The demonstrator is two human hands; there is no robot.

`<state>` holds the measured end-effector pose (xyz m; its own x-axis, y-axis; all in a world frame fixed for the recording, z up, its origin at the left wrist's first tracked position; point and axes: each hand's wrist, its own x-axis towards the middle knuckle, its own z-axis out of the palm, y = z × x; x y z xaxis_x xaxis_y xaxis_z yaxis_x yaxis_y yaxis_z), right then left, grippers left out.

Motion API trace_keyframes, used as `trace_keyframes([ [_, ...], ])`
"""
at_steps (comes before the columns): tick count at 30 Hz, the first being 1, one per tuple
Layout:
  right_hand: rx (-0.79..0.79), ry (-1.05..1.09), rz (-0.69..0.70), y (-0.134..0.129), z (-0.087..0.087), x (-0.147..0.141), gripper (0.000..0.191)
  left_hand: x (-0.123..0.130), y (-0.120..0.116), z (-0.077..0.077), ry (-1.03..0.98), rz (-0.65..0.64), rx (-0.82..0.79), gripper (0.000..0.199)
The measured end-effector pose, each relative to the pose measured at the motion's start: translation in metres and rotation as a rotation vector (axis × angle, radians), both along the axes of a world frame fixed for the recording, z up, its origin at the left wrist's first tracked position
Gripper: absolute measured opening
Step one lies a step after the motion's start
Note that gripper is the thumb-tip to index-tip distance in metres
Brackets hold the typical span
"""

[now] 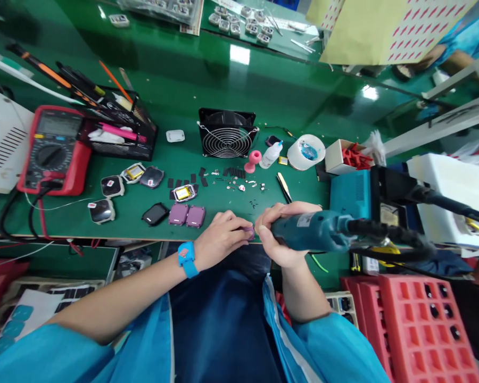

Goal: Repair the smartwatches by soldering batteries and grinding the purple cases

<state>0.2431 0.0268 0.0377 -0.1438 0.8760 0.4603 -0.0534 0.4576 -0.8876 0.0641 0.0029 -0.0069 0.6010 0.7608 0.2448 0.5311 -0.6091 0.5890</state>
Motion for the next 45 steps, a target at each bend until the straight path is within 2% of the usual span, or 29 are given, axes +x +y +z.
trace_keyframes([
  [3, 0.034, 0.019, 0.128, 0.002, 0.000, 0.003, 0.052, 0.000, 0.000, 0.001, 0.004, -0.004, -0.007, 0.017],
  [7, 0.014, 0.104, 0.150, 0.001, 0.003, 0.004, 0.053, 0.002, 0.000, 0.000, 0.028, -0.011, -0.033, 0.015],
  [14, 0.099, 0.100, 0.128, 0.002, 0.013, 0.000, 0.052, 0.001, -0.003, -0.004, -0.010, -0.001, -0.014, 0.015],
  [18, 0.066, 0.104, 0.061, 0.000, 0.013, -0.002, 0.048, 0.002, 0.005, 0.001, -0.076, 0.000, -0.124, 0.011],
  [23, 0.056, 0.134, 0.008, -0.003, 0.014, -0.002, 0.039, 0.010, 0.019, 0.012, -0.079, 0.090, -0.279, 0.002],
  [26, 0.059, 0.133, -0.002, -0.004, 0.017, 0.000, 0.035, 0.018, 0.028, 0.014, -0.017, 0.081, -0.266, 0.005],
  [28, 0.090, 0.160, -0.046, -0.003, 0.021, 0.002, 0.040, 0.022, 0.035, 0.012, 0.003, 0.089, -0.243, 0.004],
  [32, 0.169, 0.211, -0.137, -0.002, 0.027, 0.007, 0.042, 0.024, 0.046, 0.010, -0.015, 0.206, -0.158, 0.006],
  [34, 0.174, 0.201, -0.169, -0.002, 0.028, 0.010, 0.043, 0.018, 0.046, 0.012, -0.071, 0.154, -0.128, 0.017],
  [38, 0.108, 0.198, -0.234, -0.005, 0.023, 0.014, 0.041, -0.003, 0.035, 0.018, -0.115, -0.261, -0.157, 0.042],
  [39, 0.091, 0.193, -0.246, -0.006, 0.022, 0.014, 0.041, -0.007, 0.032, 0.018, -0.094, -0.322, -0.162, 0.044],
  [41, 0.067, 0.169, -0.257, -0.007, 0.019, 0.012, 0.040, -0.011, 0.028, 0.015, -0.056, -0.342, -0.154, 0.042],
  [45, 0.058, 0.156, -0.213, -0.005, 0.016, 0.006, 0.038, -0.003, 0.018, 0.003, -0.008, -0.146, -0.040, 0.028],
])
